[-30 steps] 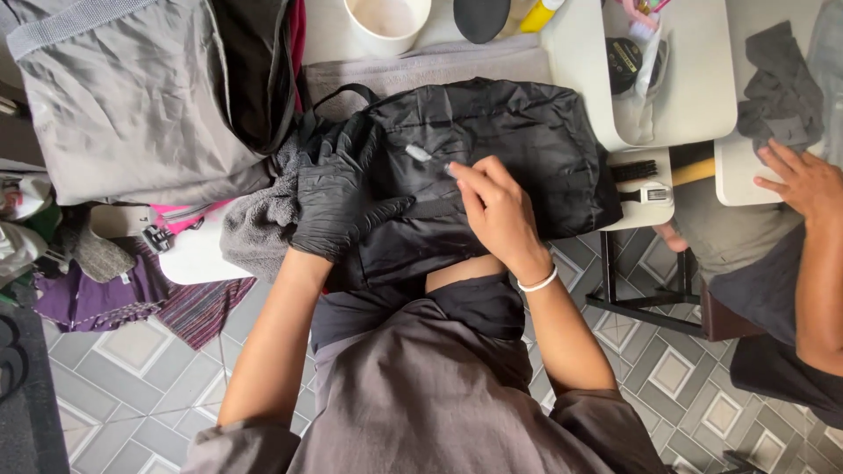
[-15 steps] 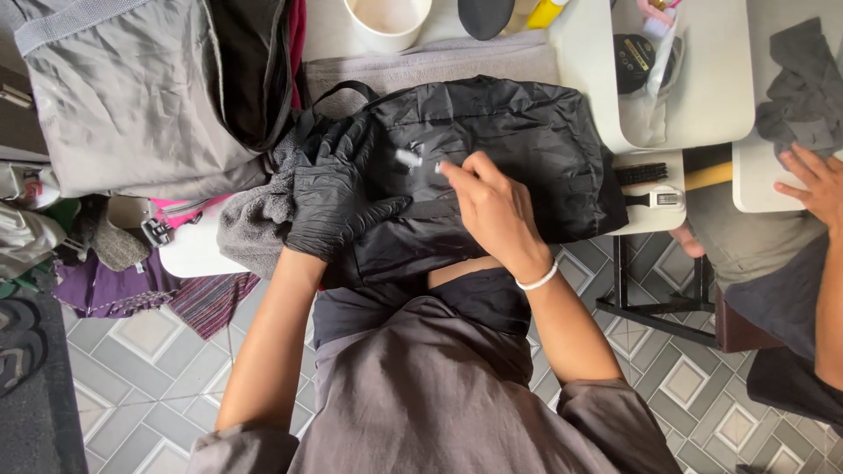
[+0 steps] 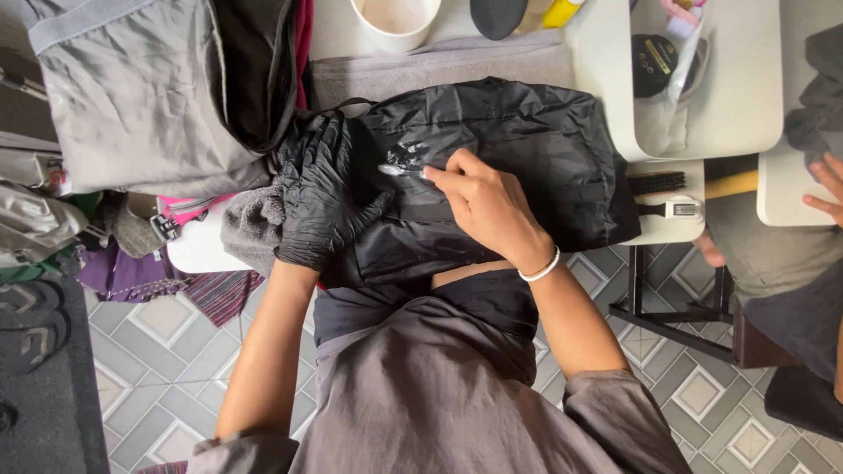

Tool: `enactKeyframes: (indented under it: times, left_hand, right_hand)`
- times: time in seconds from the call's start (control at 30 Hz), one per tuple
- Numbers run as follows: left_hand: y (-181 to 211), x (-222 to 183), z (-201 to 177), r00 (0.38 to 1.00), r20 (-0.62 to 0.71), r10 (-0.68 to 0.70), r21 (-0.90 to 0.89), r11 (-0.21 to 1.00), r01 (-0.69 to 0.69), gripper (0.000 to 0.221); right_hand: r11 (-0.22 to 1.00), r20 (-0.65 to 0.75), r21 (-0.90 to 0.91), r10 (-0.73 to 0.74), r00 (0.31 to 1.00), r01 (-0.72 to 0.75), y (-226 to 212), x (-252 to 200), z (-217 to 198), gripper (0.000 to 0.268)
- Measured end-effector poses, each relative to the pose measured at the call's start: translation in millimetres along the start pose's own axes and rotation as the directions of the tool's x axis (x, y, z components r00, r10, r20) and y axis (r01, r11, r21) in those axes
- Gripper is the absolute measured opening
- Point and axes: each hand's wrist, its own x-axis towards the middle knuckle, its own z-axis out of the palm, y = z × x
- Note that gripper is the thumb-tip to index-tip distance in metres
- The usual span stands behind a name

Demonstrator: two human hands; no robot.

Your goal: Scrubbing the exterior surface of a black bag using a brush and cleaning solution.

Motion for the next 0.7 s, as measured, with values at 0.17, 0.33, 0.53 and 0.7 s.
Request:
enactKeyframes:
  times: [0.17, 0.33, 0.53, 0.7]
  left_hand:
    - [-3, -1, -5, 1.0, -0.021, 0.007, 0.016, 1.0, -0.007, 0.111]
    - [-6, -6, 1, 0.999, -0.033, 0.008, 0.023, 1.0, -0.007, 0.109]
    - [-11, -12, -3, 0.998, -0.058, 0.005, 0.042, 0.999, -0.003, 0.107]
    - [-16, -15, -7, 0.997, -0.082, 0.008, 0.065, 0.998, -0.003, 0.105]
  right_hand:
    - [1.0, 0.03, 0.031, 0.003, 1.0, -0.004, 3, 3, 0, 0.032]
    - [0.997, -0.044, -0.08, 0.008, 0.999, -0.011, -3, 5, 0, 0.029]
    - [1.0, -0.019, 0.012, 0.007, 1.0, -0.006, 2, 8, 11, 0.028]
    - [0.998, -0.066, -0.056, -0.014, 0.998, 0.01, 4, 12, 15, 0.029]
